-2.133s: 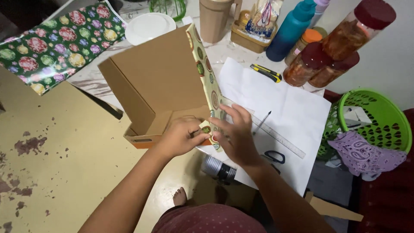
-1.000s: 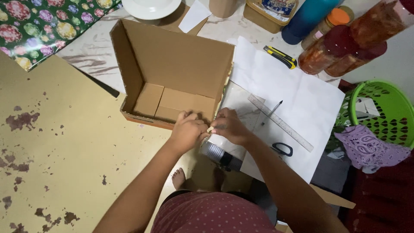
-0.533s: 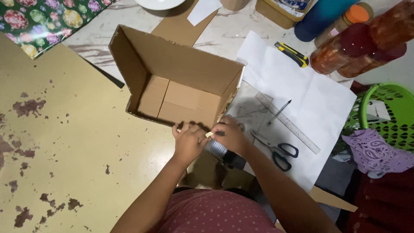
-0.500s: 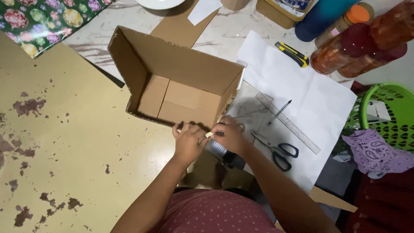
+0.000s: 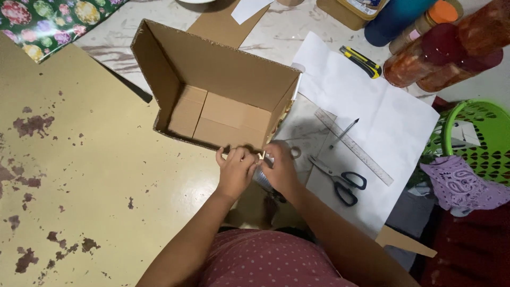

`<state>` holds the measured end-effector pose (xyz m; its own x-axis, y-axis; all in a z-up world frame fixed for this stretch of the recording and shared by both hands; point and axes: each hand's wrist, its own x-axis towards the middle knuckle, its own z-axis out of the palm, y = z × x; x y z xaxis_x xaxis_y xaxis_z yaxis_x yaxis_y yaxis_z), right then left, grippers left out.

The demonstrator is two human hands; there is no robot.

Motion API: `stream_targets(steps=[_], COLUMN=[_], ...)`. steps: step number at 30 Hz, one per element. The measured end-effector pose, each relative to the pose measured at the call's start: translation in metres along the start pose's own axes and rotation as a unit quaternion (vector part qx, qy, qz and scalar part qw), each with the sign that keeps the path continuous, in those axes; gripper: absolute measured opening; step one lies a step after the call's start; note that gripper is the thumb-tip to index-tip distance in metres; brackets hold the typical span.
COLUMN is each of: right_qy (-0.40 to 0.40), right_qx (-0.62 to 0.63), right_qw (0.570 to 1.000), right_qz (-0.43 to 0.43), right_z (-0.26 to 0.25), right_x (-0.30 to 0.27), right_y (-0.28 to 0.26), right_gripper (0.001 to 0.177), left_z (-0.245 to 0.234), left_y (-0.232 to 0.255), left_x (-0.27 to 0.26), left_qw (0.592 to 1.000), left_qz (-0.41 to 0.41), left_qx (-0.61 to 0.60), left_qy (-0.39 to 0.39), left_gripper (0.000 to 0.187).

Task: The person is wrapping a cardboard box with decorative patterned paper using tape and scissors.

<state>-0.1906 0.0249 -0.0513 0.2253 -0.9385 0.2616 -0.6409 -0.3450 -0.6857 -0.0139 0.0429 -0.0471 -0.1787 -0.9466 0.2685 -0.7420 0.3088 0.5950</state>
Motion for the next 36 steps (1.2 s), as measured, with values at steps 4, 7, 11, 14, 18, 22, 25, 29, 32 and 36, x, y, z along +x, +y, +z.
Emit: stream_targets(steps=[4, 7, 11, 14, 18, 22, 25, 29, 32, 36], right_qy=[-0.009, -0.002, -0.042, -0.052, -0.05, -0.09, -0.104, -0.049, -0.077, -0.163], right_qx=[-0.003, -0.019, 0.031, 0.044, 0.081, 0.056, 0.116, 0.261, 0.335, 0.194], right_qw=[1.0, 1.0, 0.999, 0.997, 0.993, 0.994, 0.987, 0.94, 0.864, 0.851], right_qz=[0.018, -0.007, 0.004, -0.035, -0.068, -0.028, 0.027, 0.213, 0.367, 0.46], right_z=[0.004, -0.01, -0.029, -0.02, -0.012, -0.02, -0.014, 0.005, -0.012, -0.024], right_x=[-0.02, -0.019, -0.001, 0.003, 0.004, 0.004, -0.002, 0.004, 0.033, 0.062], right_y=[0.018, 0.004, -0.02, -0.003, 0.017, 0.011, 0.024, 0.045, 0.01, -0.03], right_gripper=[0.04, 0.039, 0.056, 0.048, 0.025, 0.023, 0.028, 0.029, 0.031, 0.051], left_z=[-0.009, -0.014, -0.012, -0.015, -0.019, -0.014, -0.014, -0.014, -0.028, 0.009], left_y=[0.004, 0.006, 0.004, 0.007, 0.011, 0.007, 0.009, 0.015, 0.03, 0.006], left_x=[0.005, 0.011, 0.013, 0.013, 0.015, 0.012, 0.012, 0.01, 0.01, -0.016], left_qw=[1.0, 0.999, 0.998, 0.998, 0.999, 1.0, 1.0, 1.0, 0.998, 0.97], left_qz=[0.007, -0.008, -0.029, -0.025, -0.002, 0.012, 0.019, -0.014, -0.056, -0.156], left_qx=[-0.003, -0.033, -0.054, -0.048, -0.029, -0.021, -0.018, 0.001, 0.012, -0.073], left_qy=[-0.005, -0.017, -0.02, -0.024, -0.017, -0.01, -0.01, -0.022, -0.001, 0.171], left_gripper=[0.021, 0.029, 0.038, 0.035, 0.019, 0.014, 0.015, 0.022, 0.049, 0.099])
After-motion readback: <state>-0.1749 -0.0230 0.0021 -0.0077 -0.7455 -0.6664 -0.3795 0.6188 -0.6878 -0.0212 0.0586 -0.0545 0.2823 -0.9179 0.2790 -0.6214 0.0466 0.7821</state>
